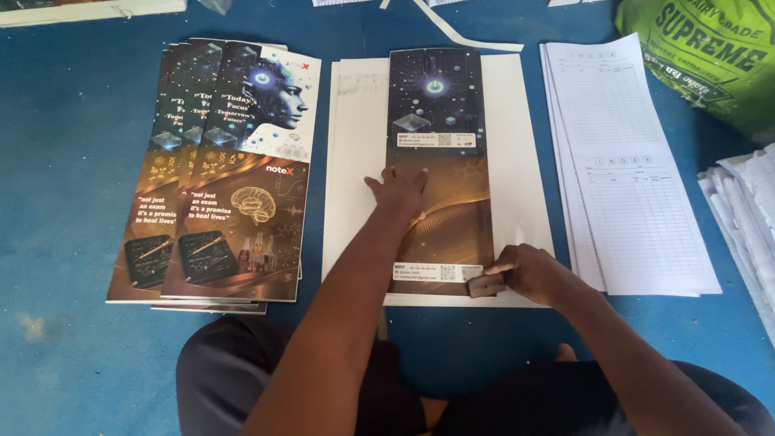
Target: The person inserts printed covers into blank notebook blocks, aligns them, and smooths the edges using a small tool. The person repeats this process for multiple notebooks, stacking completed units to the left.
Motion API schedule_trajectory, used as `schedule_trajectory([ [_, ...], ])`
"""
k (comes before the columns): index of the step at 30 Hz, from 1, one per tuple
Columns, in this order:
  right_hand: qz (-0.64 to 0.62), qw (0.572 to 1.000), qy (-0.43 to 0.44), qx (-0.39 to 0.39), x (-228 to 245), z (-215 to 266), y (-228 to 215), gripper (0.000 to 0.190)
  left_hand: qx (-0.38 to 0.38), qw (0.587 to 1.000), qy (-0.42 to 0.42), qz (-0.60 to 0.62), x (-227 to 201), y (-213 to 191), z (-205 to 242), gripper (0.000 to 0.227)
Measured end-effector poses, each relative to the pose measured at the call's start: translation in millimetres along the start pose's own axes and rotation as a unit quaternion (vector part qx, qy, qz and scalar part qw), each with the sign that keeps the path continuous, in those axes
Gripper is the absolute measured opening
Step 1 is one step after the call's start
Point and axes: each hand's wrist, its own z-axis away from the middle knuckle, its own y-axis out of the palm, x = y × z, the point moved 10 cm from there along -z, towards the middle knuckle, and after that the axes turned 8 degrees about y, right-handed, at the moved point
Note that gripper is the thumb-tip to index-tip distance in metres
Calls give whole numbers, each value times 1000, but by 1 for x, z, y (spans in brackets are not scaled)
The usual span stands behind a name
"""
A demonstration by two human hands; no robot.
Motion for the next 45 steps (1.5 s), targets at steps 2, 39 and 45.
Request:
schedule_trajectory([
  [2,-8,999,28,19,-10,-5,6,31,-10,1000,0,5,0,-1,1,98],
  [39,-117,884,60,-449,-151,-43,-83,39,-395,870,81,285,51,-23,99,34],
  [45,-466,877,66,-94,-83,-77,-20,42,-316,912,43,259,41,9,100,25],
])
